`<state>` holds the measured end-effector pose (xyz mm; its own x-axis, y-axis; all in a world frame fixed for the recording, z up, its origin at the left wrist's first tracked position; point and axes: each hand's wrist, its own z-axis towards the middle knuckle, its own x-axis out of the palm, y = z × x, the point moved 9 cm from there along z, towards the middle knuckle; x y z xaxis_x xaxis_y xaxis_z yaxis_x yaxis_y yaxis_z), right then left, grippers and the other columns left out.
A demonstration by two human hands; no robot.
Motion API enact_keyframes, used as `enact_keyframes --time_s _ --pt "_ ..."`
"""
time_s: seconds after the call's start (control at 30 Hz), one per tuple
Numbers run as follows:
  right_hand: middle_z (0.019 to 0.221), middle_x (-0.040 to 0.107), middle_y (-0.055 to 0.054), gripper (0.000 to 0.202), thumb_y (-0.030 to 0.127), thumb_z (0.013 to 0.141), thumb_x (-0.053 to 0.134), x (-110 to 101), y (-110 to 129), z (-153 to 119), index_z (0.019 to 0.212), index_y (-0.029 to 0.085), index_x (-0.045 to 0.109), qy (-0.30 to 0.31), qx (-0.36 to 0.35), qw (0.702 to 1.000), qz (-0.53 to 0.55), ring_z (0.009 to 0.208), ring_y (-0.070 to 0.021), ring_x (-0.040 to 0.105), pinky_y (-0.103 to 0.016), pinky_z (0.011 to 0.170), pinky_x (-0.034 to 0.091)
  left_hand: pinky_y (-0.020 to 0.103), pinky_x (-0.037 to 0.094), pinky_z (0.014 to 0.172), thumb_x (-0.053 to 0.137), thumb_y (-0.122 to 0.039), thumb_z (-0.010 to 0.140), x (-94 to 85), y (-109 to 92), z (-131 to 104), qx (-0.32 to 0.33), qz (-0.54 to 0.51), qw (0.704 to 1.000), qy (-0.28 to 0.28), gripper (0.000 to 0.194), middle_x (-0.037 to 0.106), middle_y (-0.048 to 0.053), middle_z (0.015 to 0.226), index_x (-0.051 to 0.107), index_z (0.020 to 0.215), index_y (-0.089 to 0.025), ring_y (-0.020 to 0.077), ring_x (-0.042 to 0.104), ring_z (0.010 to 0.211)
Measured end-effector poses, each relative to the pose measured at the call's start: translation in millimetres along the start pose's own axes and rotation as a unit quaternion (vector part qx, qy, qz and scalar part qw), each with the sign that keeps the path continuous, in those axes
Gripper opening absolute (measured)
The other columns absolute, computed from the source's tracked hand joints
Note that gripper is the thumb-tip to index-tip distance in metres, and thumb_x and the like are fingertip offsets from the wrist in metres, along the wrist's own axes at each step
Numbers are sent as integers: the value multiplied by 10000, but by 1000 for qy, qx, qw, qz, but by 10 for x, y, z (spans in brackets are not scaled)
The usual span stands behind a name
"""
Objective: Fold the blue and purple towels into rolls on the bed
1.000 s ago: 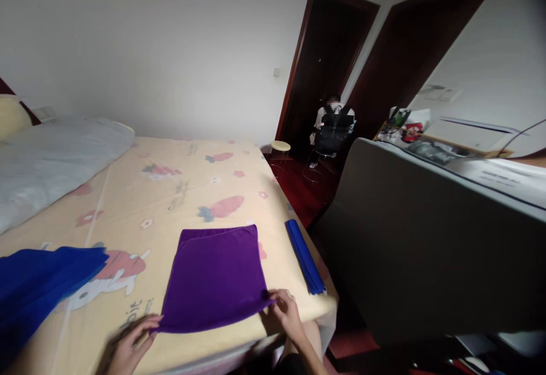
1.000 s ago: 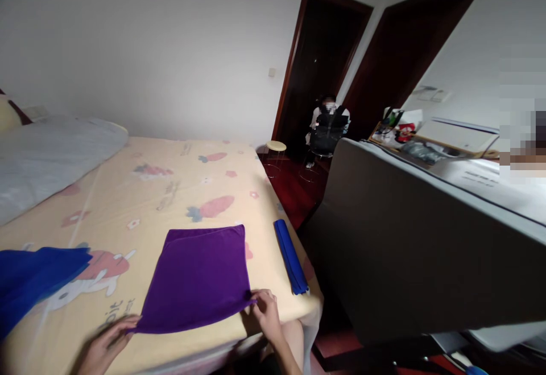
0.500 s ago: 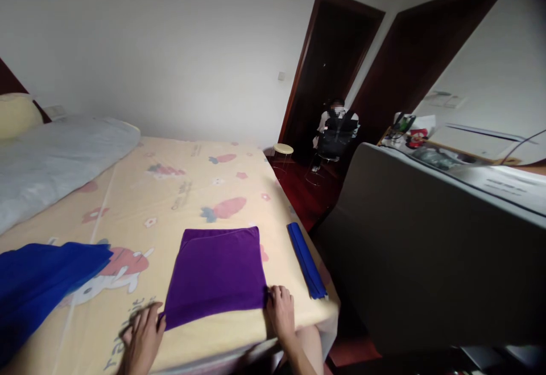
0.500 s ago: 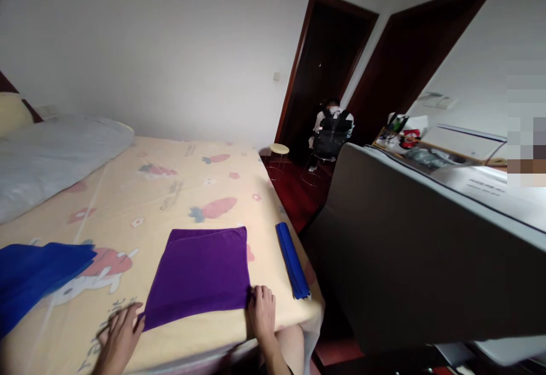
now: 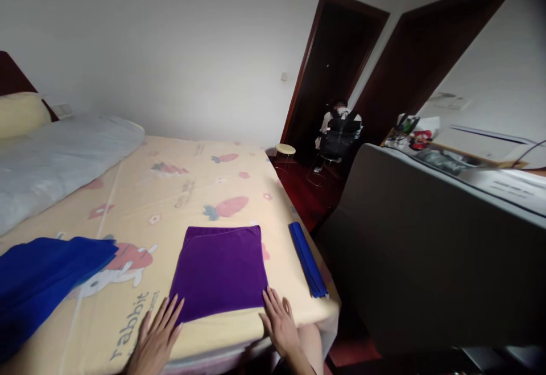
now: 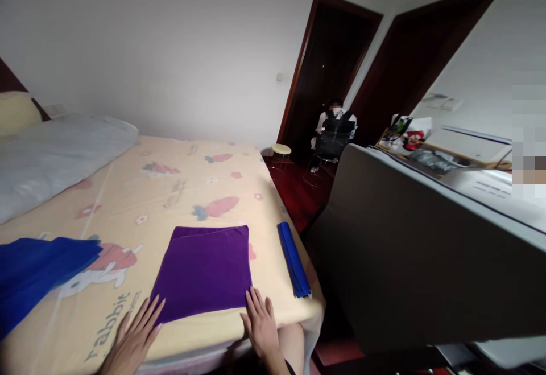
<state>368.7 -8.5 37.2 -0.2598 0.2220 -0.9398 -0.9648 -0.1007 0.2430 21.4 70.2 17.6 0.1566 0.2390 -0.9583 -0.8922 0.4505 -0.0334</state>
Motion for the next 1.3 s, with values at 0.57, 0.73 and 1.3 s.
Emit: enact_keyframes --time_s 0.57,0.73,1.3 --pt "1483 461 -47 527 211 969 404 21 -189 -60 1481 312 337 67 -11 997 26 1394 -213 398 -452 1084 382 381 306 1089 413 -401 940 -21 179 -6 86 -32 996 -1 525 526 -17 1464 345 1461 -407 187 500 1323" --pt "1376 589 -37 519 57 885 427 73 -178 152 1335 287 543 52 -1 998 18 1351 -216 458 -432 1038 370 358 372 1007 510 -282 857 -128 259 37 69 -28 995 -65 462 634 8 1357 586 1305 -368 206 571 1235" --pt "856 663 3 280 80 746 447 -338 -162 359 878 248 628 3 77 992 97 885 -192 553 -327 844 386 261 566 722 525 -206 699 -145 544 332 -39 -269 962 -22 278 768 -29 860 669 916 -305 174 721 802"
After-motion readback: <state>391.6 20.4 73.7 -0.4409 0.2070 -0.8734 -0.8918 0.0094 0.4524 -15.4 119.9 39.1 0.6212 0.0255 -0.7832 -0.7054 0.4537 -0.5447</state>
